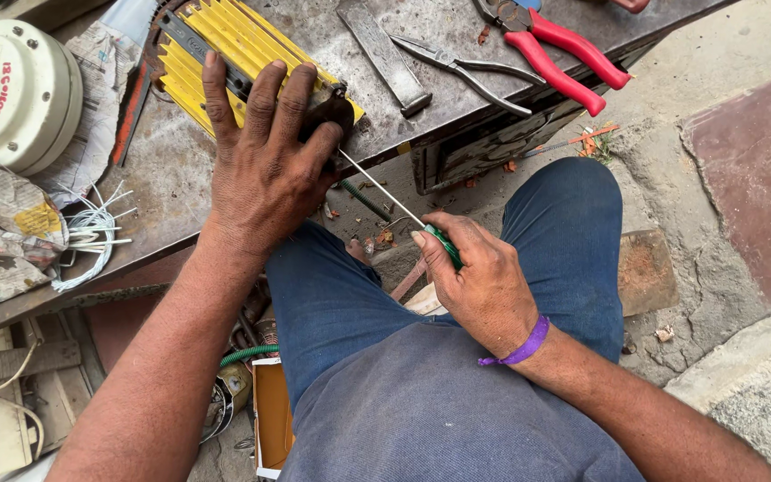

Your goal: The person is repairing a yellow electric motor on a cluttered workbench. They use a screwdriver to adjust internal components, a metal bar to strike the motor casing, and pliers to manipulate wires and parts. The person also retrieves a tool from a bag on the floor.

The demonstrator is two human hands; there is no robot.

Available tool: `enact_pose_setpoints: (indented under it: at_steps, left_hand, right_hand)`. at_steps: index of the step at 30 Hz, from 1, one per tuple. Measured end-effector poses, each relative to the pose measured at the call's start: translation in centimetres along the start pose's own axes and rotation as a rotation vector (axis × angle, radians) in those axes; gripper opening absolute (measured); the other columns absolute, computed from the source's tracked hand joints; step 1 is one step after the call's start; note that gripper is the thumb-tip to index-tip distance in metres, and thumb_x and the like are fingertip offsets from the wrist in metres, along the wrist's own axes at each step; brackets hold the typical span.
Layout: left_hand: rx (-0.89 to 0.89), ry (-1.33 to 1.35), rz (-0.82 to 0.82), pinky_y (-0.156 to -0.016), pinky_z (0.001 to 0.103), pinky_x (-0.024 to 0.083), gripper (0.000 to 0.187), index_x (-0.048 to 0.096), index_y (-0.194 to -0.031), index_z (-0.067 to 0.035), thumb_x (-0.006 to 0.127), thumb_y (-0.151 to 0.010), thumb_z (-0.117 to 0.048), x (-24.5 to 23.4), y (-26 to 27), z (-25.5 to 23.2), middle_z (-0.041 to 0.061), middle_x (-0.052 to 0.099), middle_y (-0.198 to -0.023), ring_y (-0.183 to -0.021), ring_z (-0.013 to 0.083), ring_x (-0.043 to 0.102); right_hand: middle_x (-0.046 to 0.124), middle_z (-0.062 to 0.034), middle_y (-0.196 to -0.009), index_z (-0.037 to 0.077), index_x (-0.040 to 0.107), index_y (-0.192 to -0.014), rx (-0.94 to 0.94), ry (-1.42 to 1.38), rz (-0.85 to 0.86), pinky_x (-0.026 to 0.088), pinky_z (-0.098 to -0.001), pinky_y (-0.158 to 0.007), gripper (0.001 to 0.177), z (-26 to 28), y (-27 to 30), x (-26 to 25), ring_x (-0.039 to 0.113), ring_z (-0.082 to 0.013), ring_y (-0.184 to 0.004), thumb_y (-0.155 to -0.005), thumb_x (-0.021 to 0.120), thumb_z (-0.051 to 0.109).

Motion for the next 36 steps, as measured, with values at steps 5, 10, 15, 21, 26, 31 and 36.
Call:
enact_pose_setpoints:
  at_steps: [5,10,15,21,26,31,36]
  left_hand:
    - [0.041,-0.105,-0.085,-0.130,0.062,-0.004,0.013,0.073,-0.109,-0.024,0.078,-0.098,-0.028,0.1,0.5,-0.3,0.009,0.050,-0.150,-0.147,0.0266,0.042]
    - [0.051,-0.080,-0.090,-0.129,0.063,-0.004,0.014,0.073,-0.110,-0.020,0.076,-0.097,-0.026,-0.1,0.6,-0.2,0.010,0.051,-0.149,-0.147,0.0269,0.043]
    - [0.055,-0.068,-0.102,-0.130,0.062,-0.003,0.014,0.072,-0.110,-0.019,0.075,-0.095,-0.021,-0.2,0.6,-0.3,0.009,0.050,-0.146,-0.148,0.0265,0.042]
    - [0.061,-0.078,-0.104,-0.131,0.062,-0.003,0.014,0.069,-0.106,-0.018,0.073,-0.092,-0.019,-0.3,0.7,-0.3,0.009,0.050,-0.146,-0.145,0.0262,0.043]
    - [0.063,-0.074,-0.109,-0.130,0.063,-0.003,0.015,0.070,-0.107,-0.017,0.072,-0.092,-0.019,-0.3,0.7,-0.2,0.010,0.050,-0.146,-0.145,0.0265,0.043]
    - [0.063,-0.078,-0.106,-0.130,0.063,-0.004,0.013,0.070,-0.105,-0.017,0.072,-0.092,-0.020,-0.1,0.9,-0.2,0.010,0.051,-0.146,-0.147,0.0271,0.043]
    - [0.061,-0.090,-0.108,-0.130,0.064,-0.005,0.010,0.068,-0.104,-0.017,0.071,-0.094,-0.019,0.2,1.0,-0.2,0.009,0.050,-0.147,-0.144,0.0257,0.041]
  right_hand:
    - [0.065,-0.0043,-0.074,0.002,0.069,-0.115,0.241,-0.349,0.115,0.048,-0.0256,-0.047,0.030,-2.0,0.5,1.6,0.061,-0.0086,-0.055,-0.107,0.059,0.028]
    - [0.053,-0.0006,-0.059,0.003,0.067,-0.112,0.821,-1.040,0.339,0.033,-0.0210,-0.034,0.037,-3.7,2.2,5.1,0.037,-0.0049,-0.039,-0.100,0.053,0.035]
    - [0.063,-0.0023,-0.077,-0.003,0.063,-0.118,0.513,-0.817,0.171,0.042,-0.0204,-0.042,0.032,-3.1,0.3,3.3,0.051,-0.0027,-0.055,-0.100,0.063,0.024]
    - [0.067,-0.0054,-0.072,0.001,0.065,-0.116,0.669,-1.002,0.178,0.037,-0.0161,-0.037,0.031,-4.0,0.6,4.2,0.049,-0.0017,-0.047,-0.101,0.057,0.026]
    - [0.067,-0.0031,-0.082,-0.005,0.067,-0.118,0.456,-0.704,0.139,0.042,-0.0186,-0.044,0.030,-3.4,0.1,3.2,0.053,-0.0014,-0.057,-0.097,0.068,0.017]
    - [0.067,-0.0035,-0.077,-0.005,0.068,-0.119,0.540,-0.904,0.152,0.036,-0.0171,-0.043,0.031,-3.9,0.3,3.8,0.048,-0.0012,-0.052,-0.100,0.062,0.019]
    - [0.066,-0.0039,-0.075,-0.005,0.066,-0.119,0.590,-0.883,0.175,0.035,-0.0181,-0.042,0.030,-3.6,0.3,3.9,0.047,-0.0026,-0.050,-0.100,0.062,0.018]
Point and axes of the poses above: each hand's wrist, its own y-axis away from the middle knuckle, its own x-axis out of the palm, z = x × y, the point moved 9 cm from there along -y, towards the middle knuckle
